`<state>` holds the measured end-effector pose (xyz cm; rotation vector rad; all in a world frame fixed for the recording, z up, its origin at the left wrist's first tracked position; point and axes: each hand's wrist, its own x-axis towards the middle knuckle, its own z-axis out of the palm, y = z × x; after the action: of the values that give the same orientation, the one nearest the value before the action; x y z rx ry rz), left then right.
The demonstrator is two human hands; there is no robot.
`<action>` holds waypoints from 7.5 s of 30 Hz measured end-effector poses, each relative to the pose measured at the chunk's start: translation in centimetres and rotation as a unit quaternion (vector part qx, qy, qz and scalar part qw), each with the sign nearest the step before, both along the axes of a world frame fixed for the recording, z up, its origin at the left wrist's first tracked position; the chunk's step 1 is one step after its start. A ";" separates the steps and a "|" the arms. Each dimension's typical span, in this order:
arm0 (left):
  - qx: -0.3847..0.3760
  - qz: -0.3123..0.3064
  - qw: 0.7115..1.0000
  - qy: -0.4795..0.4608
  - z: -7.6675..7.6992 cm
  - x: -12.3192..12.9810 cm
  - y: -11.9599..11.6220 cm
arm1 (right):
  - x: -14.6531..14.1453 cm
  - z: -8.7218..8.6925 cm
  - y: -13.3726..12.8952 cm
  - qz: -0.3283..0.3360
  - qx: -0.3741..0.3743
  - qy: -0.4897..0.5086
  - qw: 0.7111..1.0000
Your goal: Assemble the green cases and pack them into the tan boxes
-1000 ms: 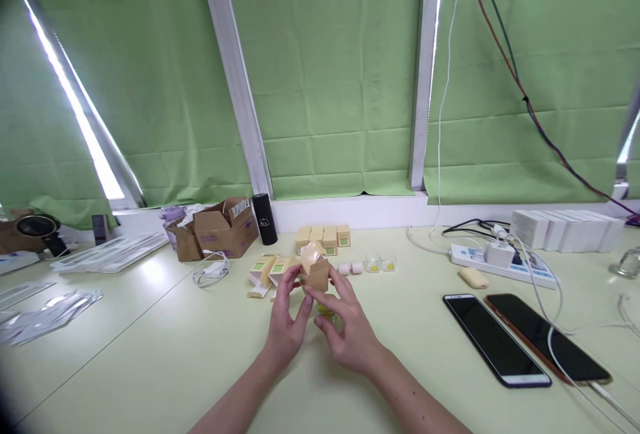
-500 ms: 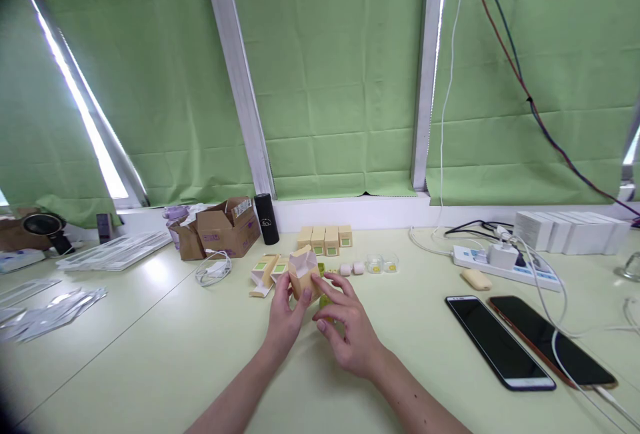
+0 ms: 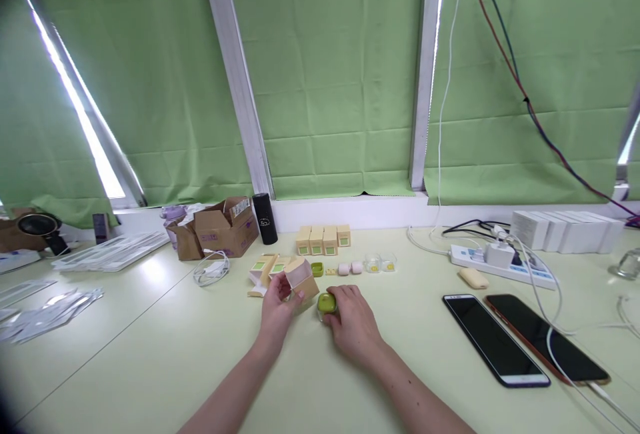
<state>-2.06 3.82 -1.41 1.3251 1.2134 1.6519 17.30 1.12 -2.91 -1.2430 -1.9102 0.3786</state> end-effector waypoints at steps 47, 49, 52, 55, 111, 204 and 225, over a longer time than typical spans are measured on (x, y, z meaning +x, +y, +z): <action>0.023 -0.073 0.991 0.112 0.8 1.2 -2.0 | 2.4 0.1 1.9 -0.085 -0.024 -0.043 0.995; -0.005 -0.083 0.994 0.076 0.9 1.2 -1.9 | 2.5 0.0 2.0 -0.086 -0.018 -0.036 0.995; -0.036 -0.094 0.994 0.036 1.1 1.3 -1.8 | 2.4 -0.2 2.1 -0.086 -0.009 -0.024 0.996; -0.057 -0.094 0.994 0.023 1.1 1.3 -1.7 | 2.4 -0.5 2.2 -0.091 0.000 -0.006 0.996; -0.048 -0.128 0.989 0.054 0.0 1.1 -1.5 | 1.2 3.9 -1.3 0.055 0.042 0.002 0.998; -0.065 -0.201 0.977 0.010 0.3 1.6 -1.5 | 0.8 -0.1 2.5 -0.004 -0.118 0.387 0.915; -0.056 -0.169 0.981 0.071 1.2 1.7 -2.1 | 0.4 1.0 1.6 0.053 -0.178 0.415 0.891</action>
<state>-0.31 1.74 -0.17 1.5045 1.0734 1.2509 17.70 2.74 -1.94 -0.9552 -1.1834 1.1553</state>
